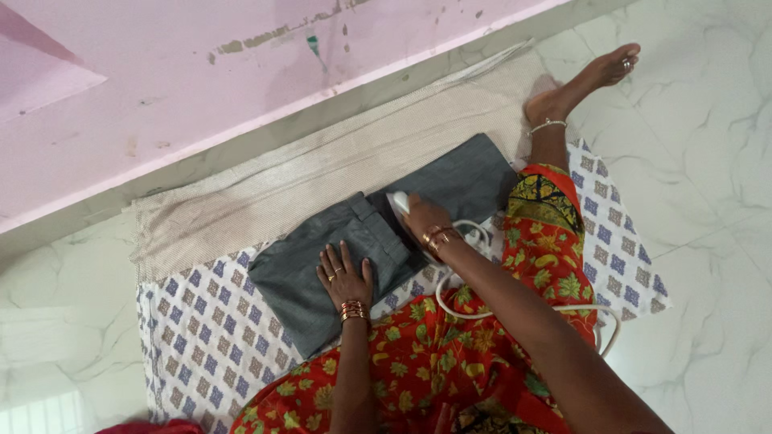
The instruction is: The person irons a pair of grey trousers laid out on a patterned mat on the floor. After finishing the trousers, the person picks up a red shirt, spreads it out on the mat, and begins ironing it.
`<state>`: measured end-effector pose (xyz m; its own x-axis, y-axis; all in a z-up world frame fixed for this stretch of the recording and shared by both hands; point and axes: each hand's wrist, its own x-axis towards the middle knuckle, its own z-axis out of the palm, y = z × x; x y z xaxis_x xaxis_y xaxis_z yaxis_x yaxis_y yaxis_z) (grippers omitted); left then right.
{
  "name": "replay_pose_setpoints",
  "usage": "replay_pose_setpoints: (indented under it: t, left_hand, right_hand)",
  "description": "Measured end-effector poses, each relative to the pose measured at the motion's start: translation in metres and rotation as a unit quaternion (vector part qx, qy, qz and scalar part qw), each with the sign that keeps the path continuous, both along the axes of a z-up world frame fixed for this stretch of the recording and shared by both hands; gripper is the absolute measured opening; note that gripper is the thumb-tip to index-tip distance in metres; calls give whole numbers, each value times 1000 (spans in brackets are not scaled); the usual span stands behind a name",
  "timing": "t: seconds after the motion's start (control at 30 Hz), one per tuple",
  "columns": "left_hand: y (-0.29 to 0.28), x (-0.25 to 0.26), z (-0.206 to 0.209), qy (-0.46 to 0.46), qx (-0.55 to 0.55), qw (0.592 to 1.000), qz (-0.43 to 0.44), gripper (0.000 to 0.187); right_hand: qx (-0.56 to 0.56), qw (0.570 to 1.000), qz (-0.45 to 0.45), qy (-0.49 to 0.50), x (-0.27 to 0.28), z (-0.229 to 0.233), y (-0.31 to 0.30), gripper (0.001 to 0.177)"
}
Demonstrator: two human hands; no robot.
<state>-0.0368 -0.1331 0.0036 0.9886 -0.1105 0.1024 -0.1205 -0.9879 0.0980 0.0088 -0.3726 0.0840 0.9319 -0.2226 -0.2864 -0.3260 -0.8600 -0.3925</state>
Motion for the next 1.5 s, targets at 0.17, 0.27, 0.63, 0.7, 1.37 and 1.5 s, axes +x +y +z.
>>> replay_pose_setpoints:
  t: [0.17,0.27,0.63,0.7,1.37,1.5]
  left_hand:
    - [2,-1,-3,1,-5,1000,-1,73]
    - [3,0,0,5,3,1000,-2,74]
    - [4,0,1,-2,-18,1000,-6,74]
    - [4,-2,0,6,-17,1000,-5,74]
    - [4,1,-2,12,-17,1000,-4,74]
    - [4,2,-3,14,-18,1000,-1,74]
  right_hand:
    - [-47,998,-13,-45,42,-13,-13,40]
    - [4,998,-62,-9,58,-25,-35,38]
    - [-5,993,-117,15,-6,-30,-100,44]
    - [-30,992,-120,21,-5,-32,-113,46]
    - [-34,956,-289,42,37,-17,-183,54]
    - [-46,948,-313,-7,25,-23,-197,54]
